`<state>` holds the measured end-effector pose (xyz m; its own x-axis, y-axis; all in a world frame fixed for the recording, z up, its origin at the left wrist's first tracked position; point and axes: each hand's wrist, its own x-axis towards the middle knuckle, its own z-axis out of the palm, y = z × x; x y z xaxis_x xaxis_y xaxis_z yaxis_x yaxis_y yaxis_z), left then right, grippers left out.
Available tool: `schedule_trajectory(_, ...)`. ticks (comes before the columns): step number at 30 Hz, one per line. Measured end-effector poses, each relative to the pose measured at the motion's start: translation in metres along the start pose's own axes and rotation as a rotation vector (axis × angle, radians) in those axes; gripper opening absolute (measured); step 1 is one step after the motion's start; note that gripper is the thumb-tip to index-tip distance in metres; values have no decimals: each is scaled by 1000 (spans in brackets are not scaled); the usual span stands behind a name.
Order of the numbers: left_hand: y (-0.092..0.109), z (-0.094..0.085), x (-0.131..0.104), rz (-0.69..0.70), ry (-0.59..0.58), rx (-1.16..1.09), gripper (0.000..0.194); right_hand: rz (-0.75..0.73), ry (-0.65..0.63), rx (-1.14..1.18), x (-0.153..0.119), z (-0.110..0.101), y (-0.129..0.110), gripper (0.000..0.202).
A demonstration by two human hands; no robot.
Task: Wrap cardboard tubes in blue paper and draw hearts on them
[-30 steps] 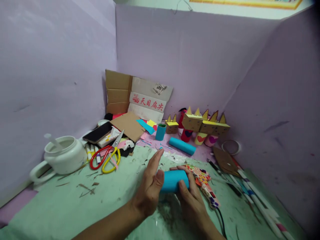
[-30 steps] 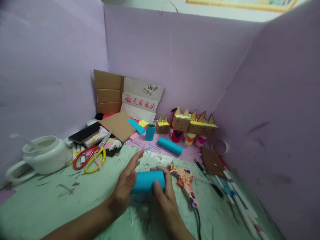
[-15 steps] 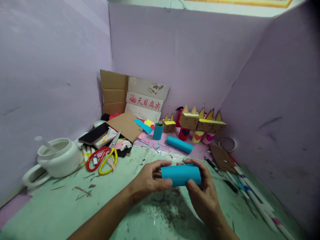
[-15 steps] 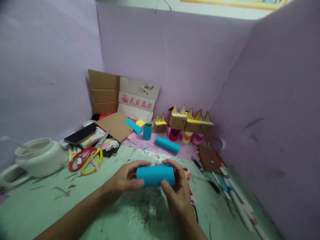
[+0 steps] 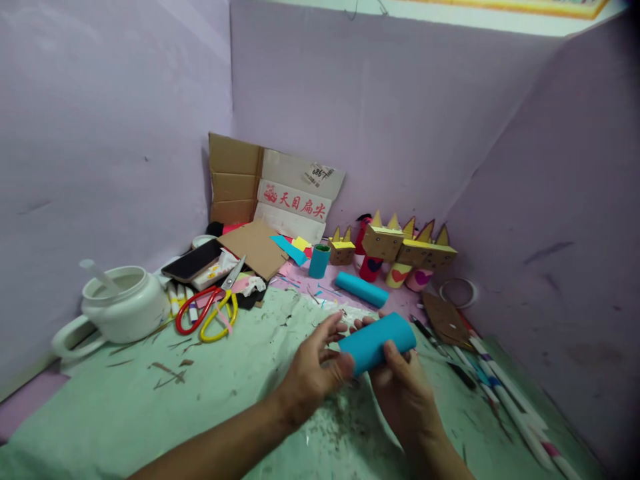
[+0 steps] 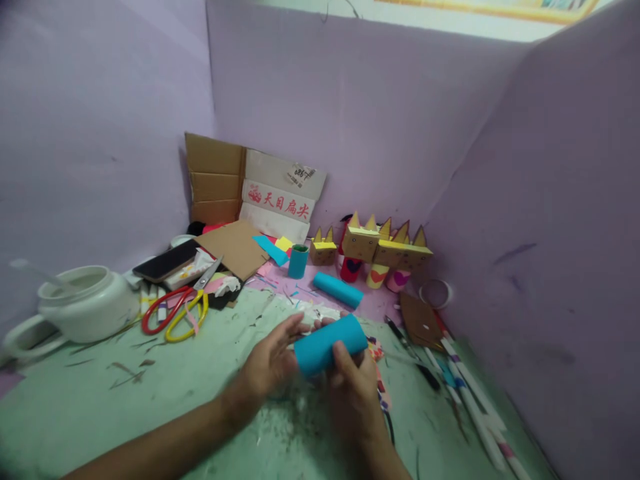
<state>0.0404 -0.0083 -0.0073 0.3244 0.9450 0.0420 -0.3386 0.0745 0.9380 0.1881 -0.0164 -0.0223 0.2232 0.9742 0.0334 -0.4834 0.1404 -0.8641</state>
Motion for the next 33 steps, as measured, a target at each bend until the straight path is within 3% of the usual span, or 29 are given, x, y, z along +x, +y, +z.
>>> schedule_trajectory(4, 4, 4, 10, -192, 275, -464, 64, -75, 8, -130, -6, 5, 6, 73)
schedule_trajectory(9, 11, 16, 11, -406, 322, -633, 58, -77, -101, -492, -15, 13, 21, 50)
schedule_trajectory(12, 9, 12, 8, -317, 256, -510, 65, -120, -119, -562, -14, 19, 17, 43)
schedule_trajectory(16, 11, -2, 2, 114, 38, 26, 77, -159, -234, -663, -10, 21, 12, 32)
schedule_trajectory(19, 14, -5, 1, 134, -41, 392, 92, -169, -377, -595, -7, 20, 17, 33)
schedule_trajectory(21, 12, -4, 2, 95, -20, 499, 85, -145, -414, -543, -5, 20, 21, 34)
schedule_trajectory(26, 0, -6, 8, 77, -16, 474, 52, -99, -484, -567, 0, 17, 29, 36)
schedule_trajectory(33, -10, -10, 8, 105, -55, 325, 49, -181, -479, -641, 2, 13, 36, 34)
